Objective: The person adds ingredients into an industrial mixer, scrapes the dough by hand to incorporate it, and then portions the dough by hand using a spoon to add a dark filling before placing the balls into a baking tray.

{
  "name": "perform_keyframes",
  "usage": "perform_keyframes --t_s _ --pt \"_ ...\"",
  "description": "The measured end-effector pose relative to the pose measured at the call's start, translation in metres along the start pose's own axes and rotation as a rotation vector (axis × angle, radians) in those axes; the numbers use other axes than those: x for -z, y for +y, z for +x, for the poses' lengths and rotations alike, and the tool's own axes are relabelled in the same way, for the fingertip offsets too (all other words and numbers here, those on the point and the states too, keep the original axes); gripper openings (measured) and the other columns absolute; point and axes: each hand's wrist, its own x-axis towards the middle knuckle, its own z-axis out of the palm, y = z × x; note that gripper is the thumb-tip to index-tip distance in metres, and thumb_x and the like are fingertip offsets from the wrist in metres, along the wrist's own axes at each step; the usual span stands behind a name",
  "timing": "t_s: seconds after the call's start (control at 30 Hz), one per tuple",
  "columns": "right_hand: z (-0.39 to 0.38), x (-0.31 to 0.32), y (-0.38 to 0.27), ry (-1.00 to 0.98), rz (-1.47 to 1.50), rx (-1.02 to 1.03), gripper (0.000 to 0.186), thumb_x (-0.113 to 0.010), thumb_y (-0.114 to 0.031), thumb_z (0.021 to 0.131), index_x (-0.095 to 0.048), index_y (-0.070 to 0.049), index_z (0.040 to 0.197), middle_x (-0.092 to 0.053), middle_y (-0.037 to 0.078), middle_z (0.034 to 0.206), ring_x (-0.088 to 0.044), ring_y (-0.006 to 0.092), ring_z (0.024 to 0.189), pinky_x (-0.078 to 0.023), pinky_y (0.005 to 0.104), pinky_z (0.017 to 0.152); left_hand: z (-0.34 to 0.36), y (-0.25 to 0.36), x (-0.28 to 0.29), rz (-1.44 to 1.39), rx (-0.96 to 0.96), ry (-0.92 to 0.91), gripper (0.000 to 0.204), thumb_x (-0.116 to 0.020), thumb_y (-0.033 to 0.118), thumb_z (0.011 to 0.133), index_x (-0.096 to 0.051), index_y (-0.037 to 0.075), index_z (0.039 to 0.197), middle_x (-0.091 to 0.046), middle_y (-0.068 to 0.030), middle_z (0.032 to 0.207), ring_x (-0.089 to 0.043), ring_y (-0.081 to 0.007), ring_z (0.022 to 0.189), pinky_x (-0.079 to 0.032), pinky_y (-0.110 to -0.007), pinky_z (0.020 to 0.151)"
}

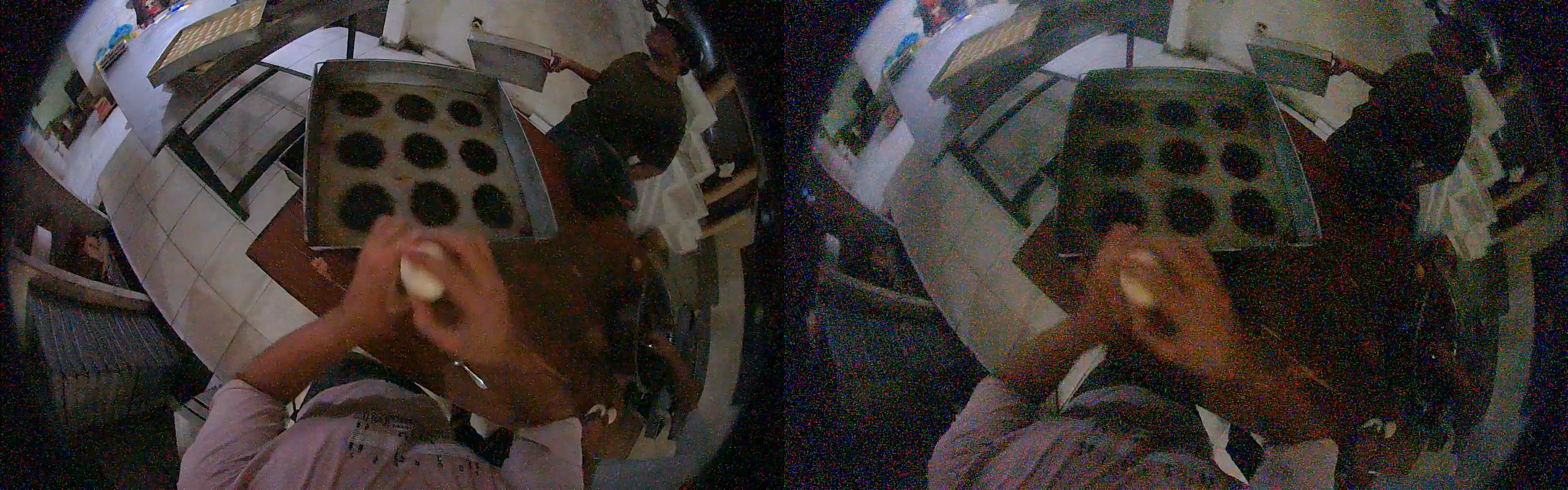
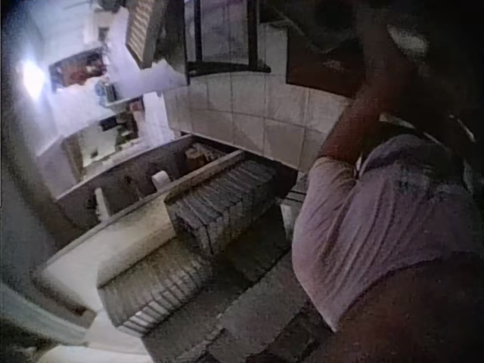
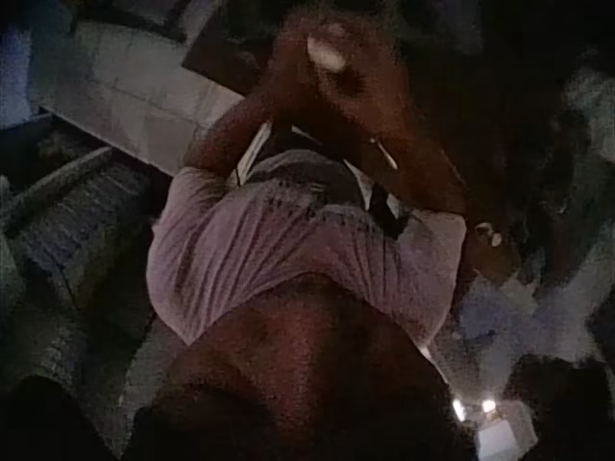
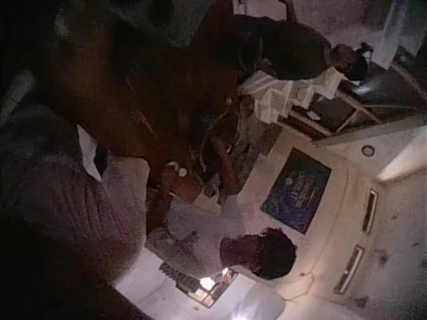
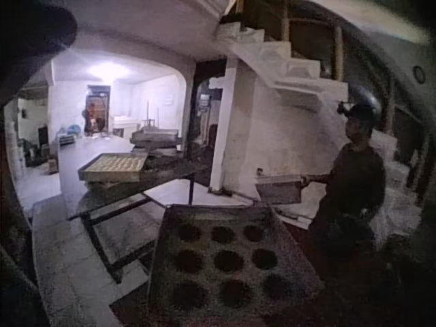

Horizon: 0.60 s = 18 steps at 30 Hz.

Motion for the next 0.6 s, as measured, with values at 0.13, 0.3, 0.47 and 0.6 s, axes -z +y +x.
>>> perform_keyframes --t_s 0.13,0.3,0.47,0.6 --pt "0.045 -0.019 0.043 0.017 0.239 -0.174 0.056 -0.065 -0.007 0.069 -0.049 -0.008 0.123 -0.051 0.017 0.116 -0.05 0.0358 0.105 -0.043 0.0374 0.088 0.034 -0.011 0.052 0.333 0.125 -0.046 0.029 -0.06 0.006 0.075 -0.055 0.003 0.103 -0.055 -0.017 0.099 -0.047 -0.0368 0.098 -0.038 -0.044 0.086" --pt "0.054 -0.079 0.091 -0.35 -0.103 -0.206 0.06 -0.066 -0.011 0.073 -0.043 -0.011 0.129 -0.049 0.018 0.121 -0.048 0.0335 0.111 -0.04 0.038 0.093 0.046 -0.019 0.079 0.309 0.2 -0.215 0.034 -0.055 0.004 0.077 -0.054 0.004 0.11 -0.057 -0.0151 0.106 -0.049 -0.0361 0.103 -0.038 -0.044 0.091" --pt "0.026 -0.014 0.056 -0.029 -0.053 -0.264 0.056 -0.065 -0.017 0.078 -0.043 -0.008 0.129 -0.045 0.017 0.129 -0.042 0.0311 0.12 -0.034 0.0368 0.1 0.029 -0.034 0.06 0.361 0.034 -0.593 0.044 -0.051 0.005 0.076 -0.047 -0.001 0.119 -0.052 -0.0192 0.12 -0.048 -0.0348 0.112 -0.038 -0.043 0.095" --pt "-0.053 0.054 0.039 0.316 0.163 -0.594 0.044 -0.057 -0.011 0.085 -0.045 -0.003 0.127 -0.05 0.012 0.126 -0.047 0.0208 0.116 -0.034 0.034 0.099 0.006 -0.044 0.049 0.521 0.016 -0.82 0.053 -0.049 0.007 0.076 -0.035 -0.007 0.126 -0.047 -0.0255 0.124 -0.052 -0.0361 0.107 -0.044 -0.043 0.089"
